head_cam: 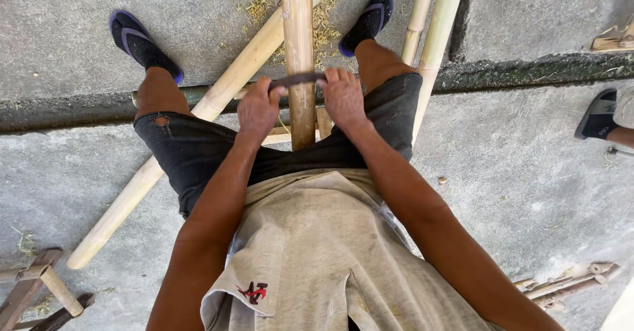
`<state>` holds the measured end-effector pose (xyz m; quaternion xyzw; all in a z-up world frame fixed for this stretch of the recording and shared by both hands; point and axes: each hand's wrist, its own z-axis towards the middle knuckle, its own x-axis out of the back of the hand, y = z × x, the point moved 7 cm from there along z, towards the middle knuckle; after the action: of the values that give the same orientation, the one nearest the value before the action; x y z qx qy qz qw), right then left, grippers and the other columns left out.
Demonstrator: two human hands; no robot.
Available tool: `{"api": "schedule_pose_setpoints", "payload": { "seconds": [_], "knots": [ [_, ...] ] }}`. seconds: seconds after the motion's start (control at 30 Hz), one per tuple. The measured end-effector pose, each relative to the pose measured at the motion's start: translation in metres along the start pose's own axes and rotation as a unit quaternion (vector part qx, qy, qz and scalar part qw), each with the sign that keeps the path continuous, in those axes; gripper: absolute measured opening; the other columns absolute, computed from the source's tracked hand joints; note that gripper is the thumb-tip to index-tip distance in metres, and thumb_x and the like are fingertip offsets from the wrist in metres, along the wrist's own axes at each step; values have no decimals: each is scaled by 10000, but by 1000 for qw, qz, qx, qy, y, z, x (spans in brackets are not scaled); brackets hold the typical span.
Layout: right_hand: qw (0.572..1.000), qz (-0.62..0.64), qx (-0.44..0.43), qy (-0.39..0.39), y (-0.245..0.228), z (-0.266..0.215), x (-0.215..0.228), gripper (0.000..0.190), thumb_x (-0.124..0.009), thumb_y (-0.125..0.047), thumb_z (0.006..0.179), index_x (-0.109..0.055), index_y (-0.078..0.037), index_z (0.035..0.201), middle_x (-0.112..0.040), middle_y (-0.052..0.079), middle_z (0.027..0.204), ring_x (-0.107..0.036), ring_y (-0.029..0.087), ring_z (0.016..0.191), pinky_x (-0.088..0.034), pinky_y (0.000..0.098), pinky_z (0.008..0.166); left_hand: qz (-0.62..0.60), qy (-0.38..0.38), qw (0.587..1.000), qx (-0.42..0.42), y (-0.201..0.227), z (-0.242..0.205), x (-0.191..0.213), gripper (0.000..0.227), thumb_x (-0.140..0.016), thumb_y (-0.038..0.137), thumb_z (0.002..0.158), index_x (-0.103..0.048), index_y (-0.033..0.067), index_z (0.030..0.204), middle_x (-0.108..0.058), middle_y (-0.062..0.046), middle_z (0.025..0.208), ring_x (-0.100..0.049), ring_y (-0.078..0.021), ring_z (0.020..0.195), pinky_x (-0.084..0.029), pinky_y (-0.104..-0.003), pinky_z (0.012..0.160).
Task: The person is using a curved hand tool to shave and smooth the surface of bamboo poles.
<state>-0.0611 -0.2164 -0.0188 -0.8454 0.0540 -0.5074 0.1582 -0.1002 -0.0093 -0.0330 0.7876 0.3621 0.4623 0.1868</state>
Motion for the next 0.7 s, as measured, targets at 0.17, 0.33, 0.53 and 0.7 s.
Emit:
{"api": "schedule_pose_setpoints", "payload": {
  "seconds": [0.17, 0.33, 0.53, 0.7],
  "knots": [
    [994, 16, 64, 86, 6, -34, -16, 328, -560, -327, 1013, -626, -48, 1172, -660, 159, 1055, -620, 347, 998, -505, 499, 882, -11, 19, 999, -34, -7, -22, -4, 268, -656, 356, 1011, -593, 98, 1047, -682, -142, 875, -673, -345, 797, -506, -516, 713],
    [999, 21, -4, -43, 8, 37, 15, 348, -508, -312, 1091, -572, -7, 1245, -628, 190, 1003, -639, 320, 920, -496, 512, 853, -26, -18, 999, 3, 25, 35, 21, 215, -598, 351, 1023, -617, 137, 1042, -639, -103, 811, -623, -279, 727, -508, -474, 651],
    [999, 15, 24, 23, 20, 144, 65, 299, -472, -303, 1111, -545, -35, 1221, -622, 158, 1020, -627, 295, 935, -505, 480, 894, 5, 47, 998, -40, 73, 129, 58, 241, -579, 357, 1064, -596, 124, 1004, -613, -42, 779, -582, -186, 648, -499, -413, 627],
    [999, -11, 20, 33, 15, 136, 67, 302, -475, -317, 1105, -545, -41, 1208, -618, 150, 1049, -606, 270, 957, -493, 466, 900, 34, 104, 990, -93, 75, 135, 58, 254, -611, 362, 1062, -590, 113, 1011, -644, -57, 807, -638, -214, 685, -524, -440, 654]
  ]
}}
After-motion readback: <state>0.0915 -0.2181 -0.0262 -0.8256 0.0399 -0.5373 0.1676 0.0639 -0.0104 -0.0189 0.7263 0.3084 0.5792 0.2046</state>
